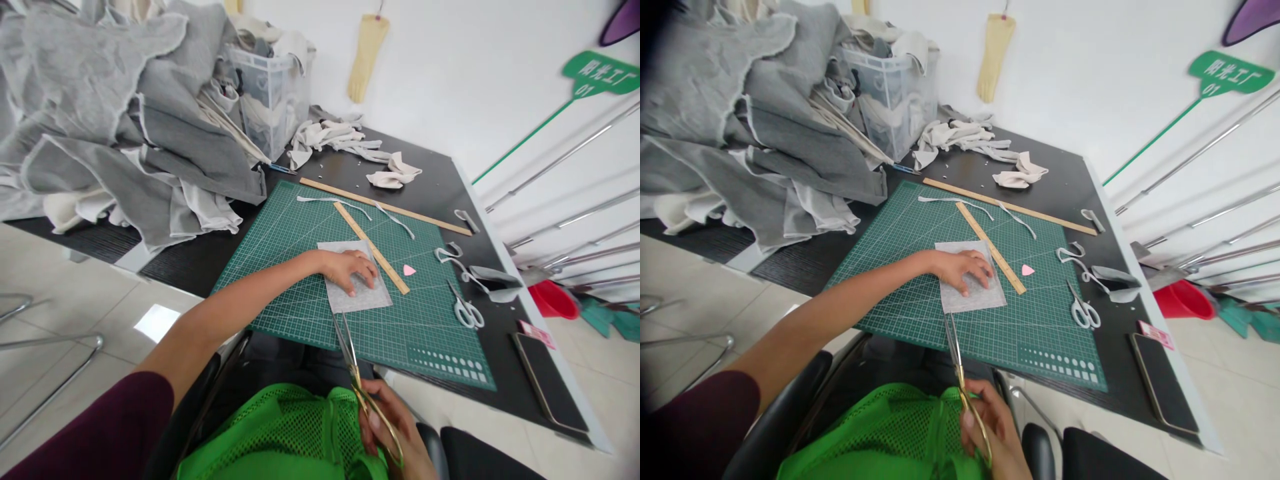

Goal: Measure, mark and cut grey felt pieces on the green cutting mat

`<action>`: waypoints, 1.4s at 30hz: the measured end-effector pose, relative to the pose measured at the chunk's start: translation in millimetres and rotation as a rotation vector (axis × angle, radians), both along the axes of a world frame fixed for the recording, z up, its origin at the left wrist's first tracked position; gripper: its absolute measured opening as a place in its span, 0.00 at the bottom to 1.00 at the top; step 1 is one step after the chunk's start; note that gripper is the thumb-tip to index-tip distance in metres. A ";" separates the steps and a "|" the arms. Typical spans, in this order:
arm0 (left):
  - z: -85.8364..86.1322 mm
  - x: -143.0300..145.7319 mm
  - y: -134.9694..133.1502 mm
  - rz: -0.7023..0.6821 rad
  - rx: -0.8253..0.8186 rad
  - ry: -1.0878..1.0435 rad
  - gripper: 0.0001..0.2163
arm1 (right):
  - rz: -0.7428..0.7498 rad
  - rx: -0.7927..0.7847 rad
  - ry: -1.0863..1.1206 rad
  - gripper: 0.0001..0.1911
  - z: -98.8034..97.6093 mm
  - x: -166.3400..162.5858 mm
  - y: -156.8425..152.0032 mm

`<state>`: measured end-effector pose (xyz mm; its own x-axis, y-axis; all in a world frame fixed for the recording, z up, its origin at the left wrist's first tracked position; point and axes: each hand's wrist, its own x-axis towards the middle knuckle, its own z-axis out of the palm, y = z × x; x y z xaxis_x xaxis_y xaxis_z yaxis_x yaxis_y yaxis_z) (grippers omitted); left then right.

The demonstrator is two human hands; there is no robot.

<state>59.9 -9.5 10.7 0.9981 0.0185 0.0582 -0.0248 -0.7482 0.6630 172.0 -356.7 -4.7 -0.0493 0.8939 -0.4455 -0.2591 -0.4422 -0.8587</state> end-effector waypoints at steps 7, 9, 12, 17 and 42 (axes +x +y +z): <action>0.9 0.2 -0.8 0.001 0.021 0.003 0.23 | -0.011 -0.016 -0.055 0.24 8.8 -2.9 5.8; 1.9 0.3 -1.4 0.004 0.016 0.013 0.23 | -0.022 -0.030 -0.086 0.25 12.2 -9.1 10.6; 2.1 0.3 -1.8 0.006 0.018 0.021 0.24 | -0.020 -0.037 -0.108 0.27 13.4 -15.2 14.0; 5.7 -1.2 -3.1 -0.010 0.056 0.051 0.27 | -0.040 -0.020 -0.024 0.25 7.5 -13.3 9.9; 16.4 -4.8 -14.7 -0.005 0.043 0.263 0.44 | -0.026 -0.036 -0.130 0.29 18.7 -12.4 19.7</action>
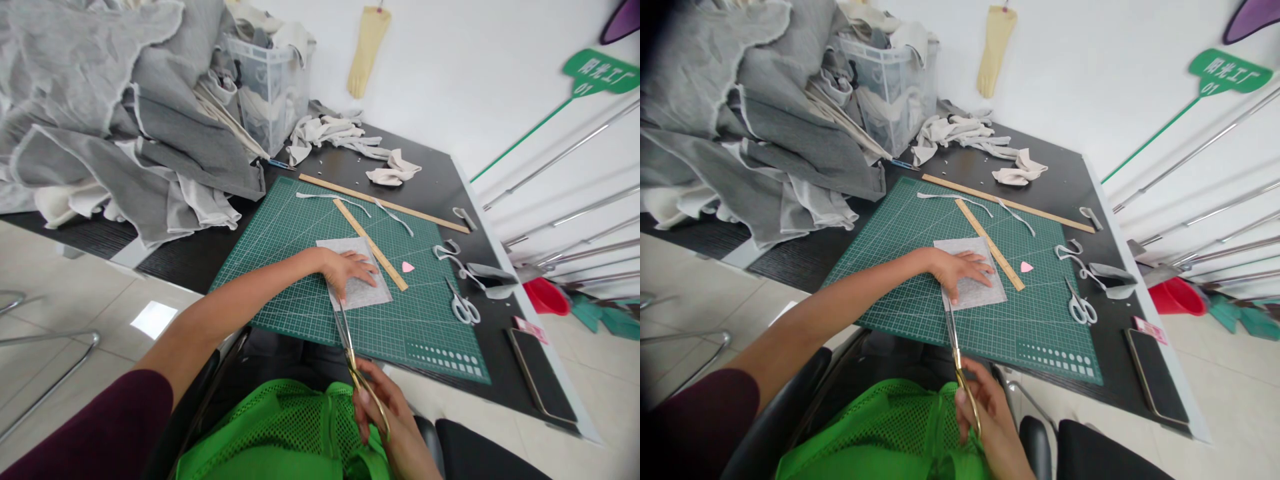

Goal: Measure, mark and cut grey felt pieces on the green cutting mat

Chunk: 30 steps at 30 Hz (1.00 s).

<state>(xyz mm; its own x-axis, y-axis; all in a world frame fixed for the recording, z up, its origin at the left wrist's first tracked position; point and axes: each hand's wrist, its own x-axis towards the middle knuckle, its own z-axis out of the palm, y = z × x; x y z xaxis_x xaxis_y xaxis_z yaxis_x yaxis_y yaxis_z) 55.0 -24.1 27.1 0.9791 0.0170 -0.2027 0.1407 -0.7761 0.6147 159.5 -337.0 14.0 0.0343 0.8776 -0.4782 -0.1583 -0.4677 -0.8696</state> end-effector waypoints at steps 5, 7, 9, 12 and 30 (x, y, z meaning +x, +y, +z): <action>1.7 -1.5 2.3 -0.008 -0.033 -0.007 0.41 | 0.030 0.018 -0.006 0.31 -6.1 -0.4 9.0; 1.5 -2.1 4.9 -0.011 -0.065 -0.009 0.38 | 0.046 0.011 -0.008 0.30 -5.5 -2.0 12.4; 0.7 -2.6 8.1 -0.016 -0.098 -0.024 0.33 | 0.055 0.003 -0.009 0.28 -3.0 -4.6 15.5; -0.8 -2.5 12.3 -0.019 -0.144 -0.052 0.29 | 0.055 0.006 0.005 0.24 1.0 -8.1 18.8; -4.6 7.1 -2.1 -0.050 -0.169 -0.093 0.31 | 0.017 0.006 0.216 0.22 -8.2 15.4 -25.5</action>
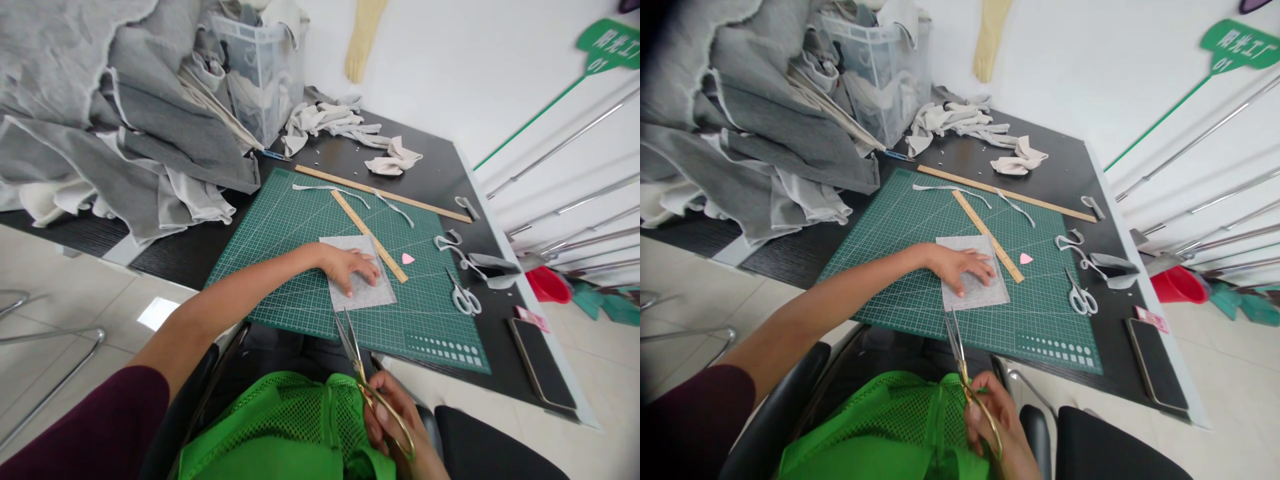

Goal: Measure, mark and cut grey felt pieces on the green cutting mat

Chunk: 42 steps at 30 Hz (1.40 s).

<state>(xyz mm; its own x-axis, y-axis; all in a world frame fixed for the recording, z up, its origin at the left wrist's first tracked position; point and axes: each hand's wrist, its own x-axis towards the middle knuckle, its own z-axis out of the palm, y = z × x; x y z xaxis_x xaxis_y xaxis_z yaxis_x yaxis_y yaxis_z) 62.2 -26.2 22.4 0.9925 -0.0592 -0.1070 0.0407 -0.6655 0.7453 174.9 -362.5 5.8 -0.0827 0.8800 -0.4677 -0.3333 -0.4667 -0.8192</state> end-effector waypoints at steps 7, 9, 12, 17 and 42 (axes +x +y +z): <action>-0.5 0.3 -2.8 0.002 0.026 0.009 0.33 | 0.011 -0.040 -0.089 0.21 7.8 5.9 -9.6; 0.5 0.1 -3.2 -0.005 0.032 0.017 0.34 | 0.015 -0.035 -0.086 0.21 8.6 3.4 -4.7; 2.1 -0.3 -3.7 -0.010 0.034 0.030 0.34 | 0.026 -0.014 -0.107 0.19 8.1 -1.3 3.1; 1.3 0.0 -3.4 -0.020 0.034 0.036 0.34 | -0.002 -0.002 -0.139 0.19 8.1 -9.0 12.6; -6.7 0.7 -0.7 -0.005 0.007 -0.027 0.27 | 0.027 0.038 -0.194 0.18 6.7 -18.7 30.2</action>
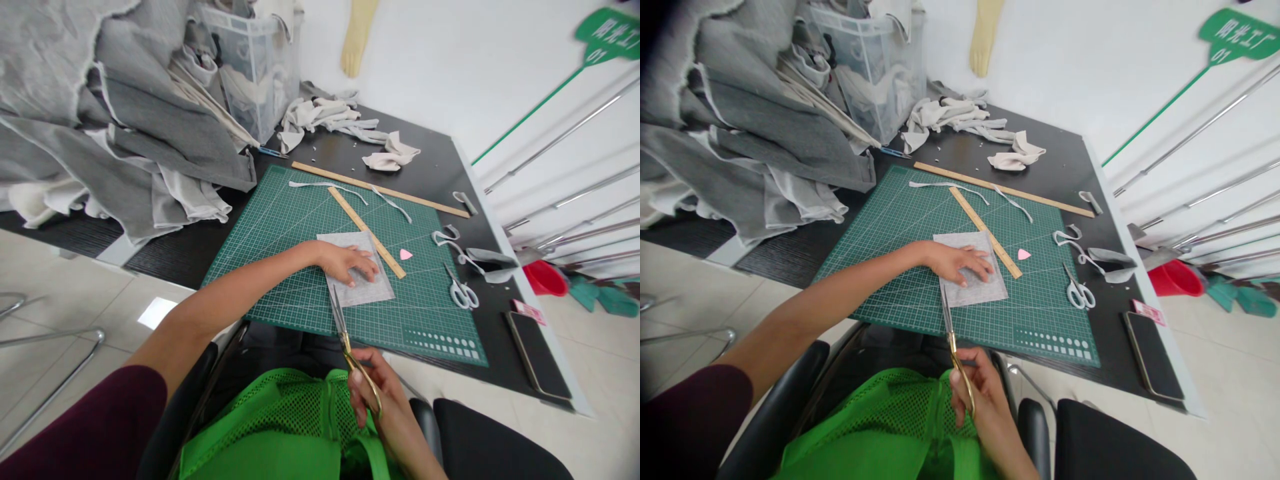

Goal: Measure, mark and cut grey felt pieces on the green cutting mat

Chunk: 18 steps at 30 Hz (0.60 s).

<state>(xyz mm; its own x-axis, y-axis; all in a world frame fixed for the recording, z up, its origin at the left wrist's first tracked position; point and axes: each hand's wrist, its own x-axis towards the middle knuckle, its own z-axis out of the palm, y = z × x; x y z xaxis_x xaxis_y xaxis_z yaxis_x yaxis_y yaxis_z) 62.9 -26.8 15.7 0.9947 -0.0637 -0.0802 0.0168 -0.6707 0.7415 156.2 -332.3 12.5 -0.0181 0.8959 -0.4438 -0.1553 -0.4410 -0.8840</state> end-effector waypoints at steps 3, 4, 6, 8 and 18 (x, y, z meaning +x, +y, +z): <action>0.1 -0.1 0.3 -0.006 0.000 -0.004 0.26 | -0.013 0.002 0.018 0.19 -1.2 -0.4 -0.8; 0.2 0.0 0.3 -0.009 0.002 -0.002 0.26 | -0.019 0.001 0.027 0.19 -1.4 -0.9 -1.2; 0.7 0.0 0.1 -0.007 0.003 0.006 0.26 | -0.027 0.000 0.045 0.19 -1.7 -1.9 -1.9; 1.2 0.0 0.0 -0.005 0.002 0.010 0.26 | -0.030 0.001 0.053 0.18 -1.8 -2.7 -2.0; 4.0 -1.6 -0.5 0.006 -0.027 0.011 0.26 | -0.028 -0.014 0.049 0.18 1.3 -1.7 0.4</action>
